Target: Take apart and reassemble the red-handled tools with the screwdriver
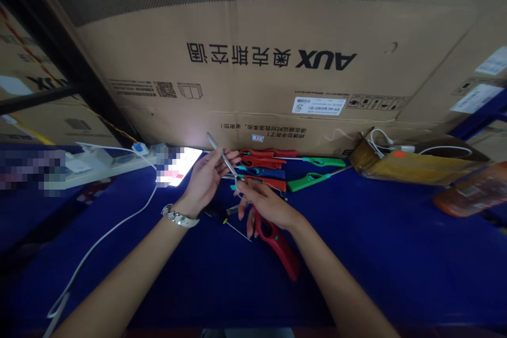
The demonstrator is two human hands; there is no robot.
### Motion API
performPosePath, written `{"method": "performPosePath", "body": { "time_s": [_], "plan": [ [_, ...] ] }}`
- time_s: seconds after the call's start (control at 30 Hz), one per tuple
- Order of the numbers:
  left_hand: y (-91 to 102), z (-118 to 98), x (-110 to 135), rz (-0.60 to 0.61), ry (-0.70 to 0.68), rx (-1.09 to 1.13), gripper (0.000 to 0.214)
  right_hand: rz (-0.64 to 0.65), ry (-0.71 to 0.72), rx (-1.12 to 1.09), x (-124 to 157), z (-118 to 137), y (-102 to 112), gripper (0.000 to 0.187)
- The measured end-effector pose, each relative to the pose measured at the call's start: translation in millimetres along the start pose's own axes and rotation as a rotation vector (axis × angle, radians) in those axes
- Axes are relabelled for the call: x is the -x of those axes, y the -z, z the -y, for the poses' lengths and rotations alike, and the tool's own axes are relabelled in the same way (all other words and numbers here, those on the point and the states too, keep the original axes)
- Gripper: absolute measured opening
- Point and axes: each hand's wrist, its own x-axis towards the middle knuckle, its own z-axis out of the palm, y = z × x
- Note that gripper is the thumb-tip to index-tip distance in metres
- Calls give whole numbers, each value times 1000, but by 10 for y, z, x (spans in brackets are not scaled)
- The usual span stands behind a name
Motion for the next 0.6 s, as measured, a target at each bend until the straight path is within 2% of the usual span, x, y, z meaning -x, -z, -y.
{"method": "performPosePath", "body": {
  "time_s": [0.1,0.2,0.43,0.6],
  "plan": [
    [-67,64,87,94,33,-110,33,-24,41,-19,-83,73,-32,41],
    [-73,126,99,131,31,-194,35,-106,130,6,-171,104,-34,40],
    [-23,136,-150,-41,-4,-112,37,-141,124,62,-244,54,-12,39],
    [-218,96,-287,-71,-17,-58,28,-198,152,77,-231,84,13,39]
  ]
}}
